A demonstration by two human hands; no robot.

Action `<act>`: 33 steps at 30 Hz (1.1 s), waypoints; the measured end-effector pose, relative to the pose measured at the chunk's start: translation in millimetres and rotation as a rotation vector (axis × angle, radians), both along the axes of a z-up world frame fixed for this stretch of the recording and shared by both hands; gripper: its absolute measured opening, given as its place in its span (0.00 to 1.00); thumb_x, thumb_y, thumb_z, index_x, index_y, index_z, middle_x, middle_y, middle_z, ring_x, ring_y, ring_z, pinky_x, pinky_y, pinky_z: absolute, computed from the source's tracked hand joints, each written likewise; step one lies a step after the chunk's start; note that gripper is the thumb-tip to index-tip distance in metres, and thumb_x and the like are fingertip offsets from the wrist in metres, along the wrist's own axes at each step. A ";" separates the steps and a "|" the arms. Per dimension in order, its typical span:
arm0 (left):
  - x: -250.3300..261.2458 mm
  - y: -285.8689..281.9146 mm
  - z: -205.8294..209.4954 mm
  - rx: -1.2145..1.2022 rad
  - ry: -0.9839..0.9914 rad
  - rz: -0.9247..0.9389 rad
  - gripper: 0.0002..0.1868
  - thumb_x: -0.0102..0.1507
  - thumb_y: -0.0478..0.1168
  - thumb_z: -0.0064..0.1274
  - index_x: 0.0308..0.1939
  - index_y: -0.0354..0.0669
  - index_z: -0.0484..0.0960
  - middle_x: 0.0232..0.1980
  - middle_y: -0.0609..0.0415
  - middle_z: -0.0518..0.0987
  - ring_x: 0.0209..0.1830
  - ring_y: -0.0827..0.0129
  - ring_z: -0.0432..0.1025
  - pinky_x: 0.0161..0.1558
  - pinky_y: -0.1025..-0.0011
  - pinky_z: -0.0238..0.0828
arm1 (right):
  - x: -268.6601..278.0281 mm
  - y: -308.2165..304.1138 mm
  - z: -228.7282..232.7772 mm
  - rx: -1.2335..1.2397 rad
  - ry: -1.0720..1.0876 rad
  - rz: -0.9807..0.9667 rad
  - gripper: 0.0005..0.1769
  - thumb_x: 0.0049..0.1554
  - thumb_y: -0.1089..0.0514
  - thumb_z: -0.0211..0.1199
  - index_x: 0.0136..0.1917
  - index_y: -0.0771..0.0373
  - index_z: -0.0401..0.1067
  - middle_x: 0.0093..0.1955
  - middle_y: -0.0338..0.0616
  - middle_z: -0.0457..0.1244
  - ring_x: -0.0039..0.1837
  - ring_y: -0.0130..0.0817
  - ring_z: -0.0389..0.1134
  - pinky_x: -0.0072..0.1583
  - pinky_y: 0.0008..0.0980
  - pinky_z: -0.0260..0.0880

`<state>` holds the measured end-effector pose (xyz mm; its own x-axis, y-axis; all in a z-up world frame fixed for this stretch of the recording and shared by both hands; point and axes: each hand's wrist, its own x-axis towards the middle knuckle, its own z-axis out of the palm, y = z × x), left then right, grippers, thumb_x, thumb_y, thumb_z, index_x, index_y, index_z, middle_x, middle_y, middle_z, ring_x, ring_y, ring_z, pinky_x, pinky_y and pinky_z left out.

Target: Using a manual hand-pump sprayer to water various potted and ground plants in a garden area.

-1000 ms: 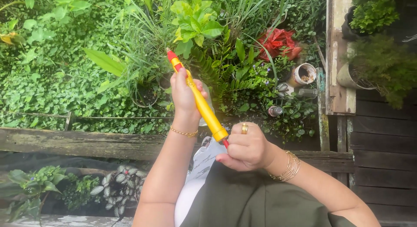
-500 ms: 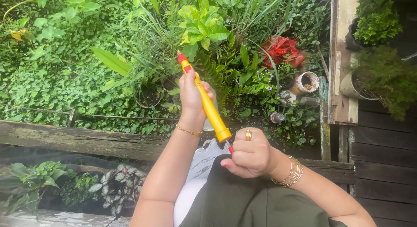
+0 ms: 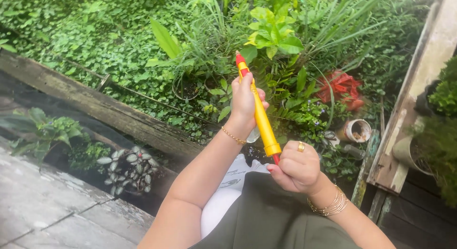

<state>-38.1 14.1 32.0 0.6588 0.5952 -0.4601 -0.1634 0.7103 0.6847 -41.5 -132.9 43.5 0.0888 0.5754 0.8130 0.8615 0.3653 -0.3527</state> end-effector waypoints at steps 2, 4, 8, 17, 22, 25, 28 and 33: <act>-5.1 6.5 5.2 -0.005 -0.008 0.028 0.20 0.60 0.48 0.34 0.49 0.42 0.51 0.18 0.58 0.60 0.16 0.78 0.60 0.14 0.84 0.60 | -4.9 1.6 9.0 0.000 0.005 0.040 0.18 0.47 0.60 0.52 0.17 0.57 0.56 0.17 0.37 0.47 0.20 0.30 0.48 0.24 0.25 0.52; -6.8 15.8 14.8 -0.155 0.106 0.065 0.16 0.57 0.46 0.35 0.47 0.48 0.56 0.18 0.55 0.59 0.11 0.78 0.55 0.12 0.81 0.52 | -10.5 3.2 27.1 -0.096 -0.032 0.140 0.21 0.48 0.59 0.51 0.20 0.60 0.46 0.21 0.38 0.43 0.23 0.31 0.40 0.28 0.26 0.39; -18.9 14.2 18.2 -0.149 0.125 0.111 0.17 0.58 0.46 0.34 0.49 0.48 0.57 0.16 0.55 0.60 0.11 0.77 0.55 0.13 0.81 0.54 | -5.4 12.4 23.1 -0.111 -0.072 0.158 0.19 0.49 0.60 0.49 0.21 0.60 0.47 0.21 0.39 0.43 0.24 0.32 0.40 0.27 0.27 0.39; -45.3 27.6 15.8 -0.151 0.125 0.375 0.16 0.57 0.45 0.34 0.47 0.46 0.57 0.21 0.54 0.60 0.13 0.77 0.56 0.13 0.81 0.54 | -3.7 26.6 27.9 -0.076 -0.061 0.381 0.20 0.49 0.60 0.49 0.20 0.59 0.45 0.21 0.37 0.41 0.24 0.30 0.38 0.28 0.25 0.37; -64.0 33.0 18.4 -0.175 0.102 0.458 0.16 0.57 0.46 0.34 0.46 0.47 0.57 0.17 0.54 0.59 0.13 0.75 0.55 0.15 0.79 0.53 | -2.4 40.7 22.8 -0.083 -0.101 0.457 0.20 0.49 0.61 0.49 0.20 0.61 0.47 0.21 0.39 0.42 0.24 0.32 0.38 0.28 0.27 0.36; -76.8 41.9 15.6 -0.182 0.076 0.558 0.17 0.57 0.47 0.34 0.47 0.47 0.56 0.18 0.54 0.60 0.12 0.76 0.55 0.13 0.80 0.54 | -5.3 43.1 32.7 -0.086 -0.086 0.599 0.20 0.49 0.59 0.50 0.20 0.61 0.47 0.21 0.40 0.43 0.23 0.31 0.39 0.27 0.27 0.38; -84.3 34.8 21.8 -0.180 0.142 0.583 0.16 0.57 0.47 0.35 0.47 0.48 0.58 0.19 0.55 0.60 0.12 0.77 0.56 0.14 0.81 0.56 | -5.5 52.4 29.0 -0.088 -0.121 0.607 0.19 0.49 0.60 0.48 0.21 0.60 0.47 0.21 0.39 0.42 0.23 0.31 0.38 0.27 0.27 0.37; -97.9 37.5 23.6 -0.170 0.119 0.629 0.17 0.57 0.46 0.35 0.48 0.47 0.57 0.18 0.54 0.60 0.13 0.76 0.56 0.15 0.80 0.56 | -9.0 58.0 27.8 -0.095 -0.083 0.684 0.20 0.50 0.60 0.48 0.20 0.61 0.47 0.21 0.39 0.42 0.23 0.31 0.38 0.28 0.27 0.37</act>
